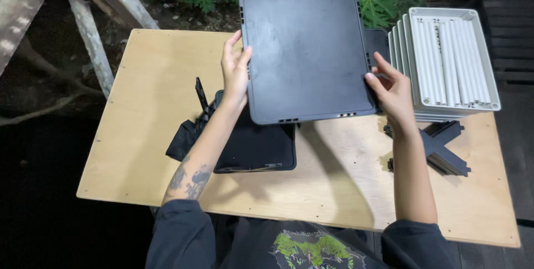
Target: The person disassembles a black plastic folding table on a wooden table, detaching the X-shaped leg frames from the tabletop and folding the legs, then stacks the folded leg frames and places the tabletop onto a stack of similar tabletops.
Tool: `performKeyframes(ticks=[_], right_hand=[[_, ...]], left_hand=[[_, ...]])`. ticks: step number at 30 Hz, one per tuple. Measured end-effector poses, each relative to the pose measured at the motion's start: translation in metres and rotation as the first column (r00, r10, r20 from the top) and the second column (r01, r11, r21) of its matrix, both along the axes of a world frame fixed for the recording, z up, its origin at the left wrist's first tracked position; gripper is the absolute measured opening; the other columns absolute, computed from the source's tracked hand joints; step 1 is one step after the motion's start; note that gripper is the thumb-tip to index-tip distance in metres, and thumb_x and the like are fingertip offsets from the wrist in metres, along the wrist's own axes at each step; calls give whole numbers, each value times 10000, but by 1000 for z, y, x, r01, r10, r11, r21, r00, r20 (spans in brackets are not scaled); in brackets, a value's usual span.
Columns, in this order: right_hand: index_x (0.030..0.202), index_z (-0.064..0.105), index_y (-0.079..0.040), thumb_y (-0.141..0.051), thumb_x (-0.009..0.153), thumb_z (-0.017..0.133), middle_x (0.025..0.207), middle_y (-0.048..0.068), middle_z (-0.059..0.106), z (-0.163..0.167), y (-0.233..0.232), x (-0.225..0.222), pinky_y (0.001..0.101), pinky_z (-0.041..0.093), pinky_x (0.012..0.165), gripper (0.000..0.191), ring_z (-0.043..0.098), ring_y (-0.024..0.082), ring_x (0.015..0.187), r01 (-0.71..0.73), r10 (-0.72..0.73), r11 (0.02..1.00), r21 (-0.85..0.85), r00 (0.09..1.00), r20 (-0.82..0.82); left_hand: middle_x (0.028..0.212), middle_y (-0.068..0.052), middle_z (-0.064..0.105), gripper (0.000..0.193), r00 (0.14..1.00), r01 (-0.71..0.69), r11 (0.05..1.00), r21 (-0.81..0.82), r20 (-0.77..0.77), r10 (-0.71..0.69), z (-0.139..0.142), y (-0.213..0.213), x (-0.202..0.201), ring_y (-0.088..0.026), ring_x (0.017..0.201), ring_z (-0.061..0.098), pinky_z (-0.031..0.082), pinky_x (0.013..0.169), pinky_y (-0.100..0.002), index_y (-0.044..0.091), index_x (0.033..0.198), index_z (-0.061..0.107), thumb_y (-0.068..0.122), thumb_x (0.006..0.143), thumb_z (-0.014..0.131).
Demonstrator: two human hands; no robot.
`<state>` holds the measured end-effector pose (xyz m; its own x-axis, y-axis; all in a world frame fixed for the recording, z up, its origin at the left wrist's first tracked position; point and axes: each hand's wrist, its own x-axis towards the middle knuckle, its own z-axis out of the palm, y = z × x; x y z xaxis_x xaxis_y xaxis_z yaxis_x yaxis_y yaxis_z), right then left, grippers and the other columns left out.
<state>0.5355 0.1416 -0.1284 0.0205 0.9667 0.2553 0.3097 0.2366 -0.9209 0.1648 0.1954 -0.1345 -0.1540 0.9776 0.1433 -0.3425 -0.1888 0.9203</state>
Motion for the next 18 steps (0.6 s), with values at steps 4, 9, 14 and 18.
performKeyframes(ticks=[4, 9, 14, 18], right_hand=[[1480, 625, -31, -155, 998, 739, 1169, 140, 689, -3, 12, 48, 364, 558, 913, 511, 696, 241, 1029, 242, -268, 963, 115, 889, 372], [1565, 426, 61, -426, 952, 824, 1494, 327, 500, -23, 21, 49, 540, 437, 1144, 878, 488, 453, 1392, 269, -296, 953, 138, 742, 601], [1521, 421, -5, -625, 455, 949, 1572, 408, 209, -34, 30, 39, 634, 363, 1069, 1342, 285, 571, 1418, 204, -66, 974, -103, 682, 728], [1513, 485, -59, -610, 447, 933, 1623, 393, 170, -51, 35, 45, 599, 389, 1094, 1281, 295, 570, 1433, 213, -19, 961, -177, 688, 725]], left_hand=[[1143, -120, 650, 490, 938, 77, 994, 74, -344, -47, -2, 63, 69, -170, 1000, 690, 589, 862, -324, 12, 1368, 447, 21, 929, 664], [1018, -97, 689, 597, 570, 17, 996, -90, -818, -84, -13, 116, 107, -185, 840, 710, 589, 733, -335, 17, 1241, 555, 101, 748, 881], [988, -85, 721, 601, 589, 8, 971, -237, -784, -196, -43, 143, 130, -171, 853, 712, 611, 730, -334, 35, 1240, 592, 103, 722, 889], [932, -92, 703, 588, 444, -43, 965, -259, -870, -214, -66, 149, 140, -201, 842, 678, 564, 724, -344, 42, 1219, 614, 123, 726, 925]])
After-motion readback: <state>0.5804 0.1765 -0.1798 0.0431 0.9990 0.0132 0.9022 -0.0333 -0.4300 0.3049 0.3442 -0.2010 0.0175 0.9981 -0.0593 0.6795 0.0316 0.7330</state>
